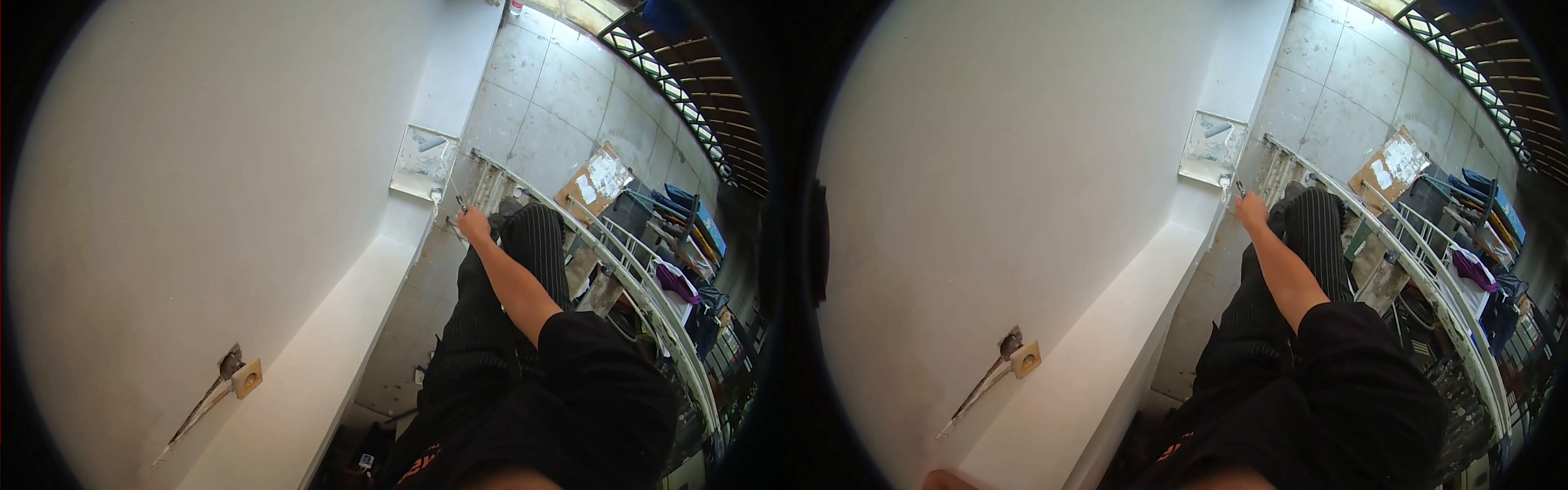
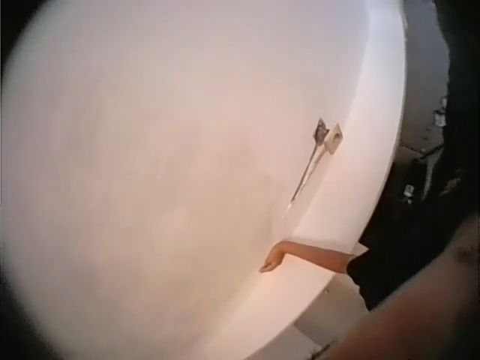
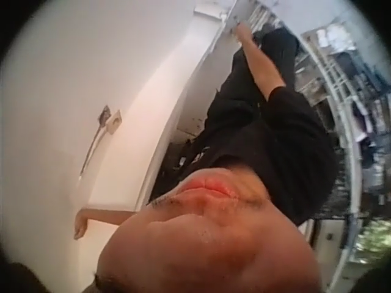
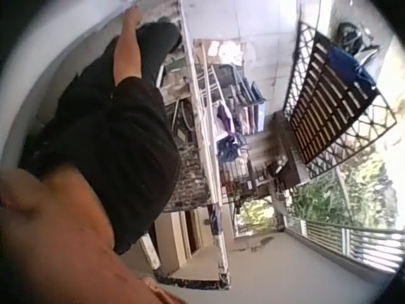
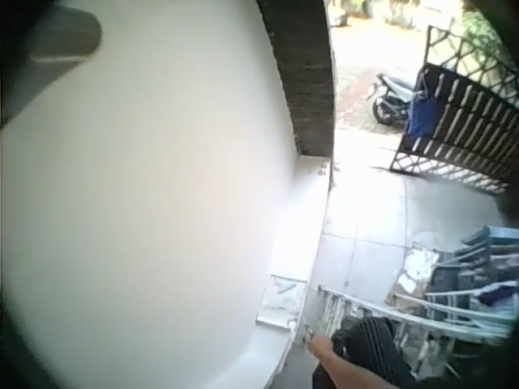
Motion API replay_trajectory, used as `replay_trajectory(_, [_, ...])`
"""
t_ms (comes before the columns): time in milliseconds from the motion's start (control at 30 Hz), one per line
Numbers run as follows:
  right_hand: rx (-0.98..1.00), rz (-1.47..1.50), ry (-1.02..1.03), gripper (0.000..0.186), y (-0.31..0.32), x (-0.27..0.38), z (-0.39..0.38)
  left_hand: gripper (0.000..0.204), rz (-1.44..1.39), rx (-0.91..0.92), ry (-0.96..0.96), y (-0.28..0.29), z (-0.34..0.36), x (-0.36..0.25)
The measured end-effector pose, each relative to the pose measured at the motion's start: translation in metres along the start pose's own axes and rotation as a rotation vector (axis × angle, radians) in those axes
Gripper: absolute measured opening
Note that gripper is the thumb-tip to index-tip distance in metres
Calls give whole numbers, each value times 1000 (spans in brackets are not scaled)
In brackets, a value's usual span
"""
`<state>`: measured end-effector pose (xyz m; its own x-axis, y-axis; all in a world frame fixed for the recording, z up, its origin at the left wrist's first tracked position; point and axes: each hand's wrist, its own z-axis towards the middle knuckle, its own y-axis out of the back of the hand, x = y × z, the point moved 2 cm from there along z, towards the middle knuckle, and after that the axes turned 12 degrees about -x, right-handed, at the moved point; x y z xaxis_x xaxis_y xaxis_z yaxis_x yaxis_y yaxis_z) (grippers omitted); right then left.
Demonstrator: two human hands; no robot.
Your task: The person is painting a ceiling using a paint roller.
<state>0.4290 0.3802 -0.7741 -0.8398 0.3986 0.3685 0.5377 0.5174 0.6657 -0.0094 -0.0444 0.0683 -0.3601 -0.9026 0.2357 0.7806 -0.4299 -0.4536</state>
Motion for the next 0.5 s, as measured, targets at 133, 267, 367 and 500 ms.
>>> replay_trajectory(133, [-9,-125,96,28,-32,4,69,39,-48,-13,-38,-10,-22,-28])
replay_trajectory(267, [-54,-240,256,24,-70,27,113,38,-115,6,-109,-39,-39,-52])
replay_trajectory(367, [-25,-297,302,23,-91,33,137,37,-137,36,-157,-50,-52,-58])
replay_trajectory(500, [-48,-320,380,21,-117,45,149,36,-139,64,-200,-46,-76,-58])
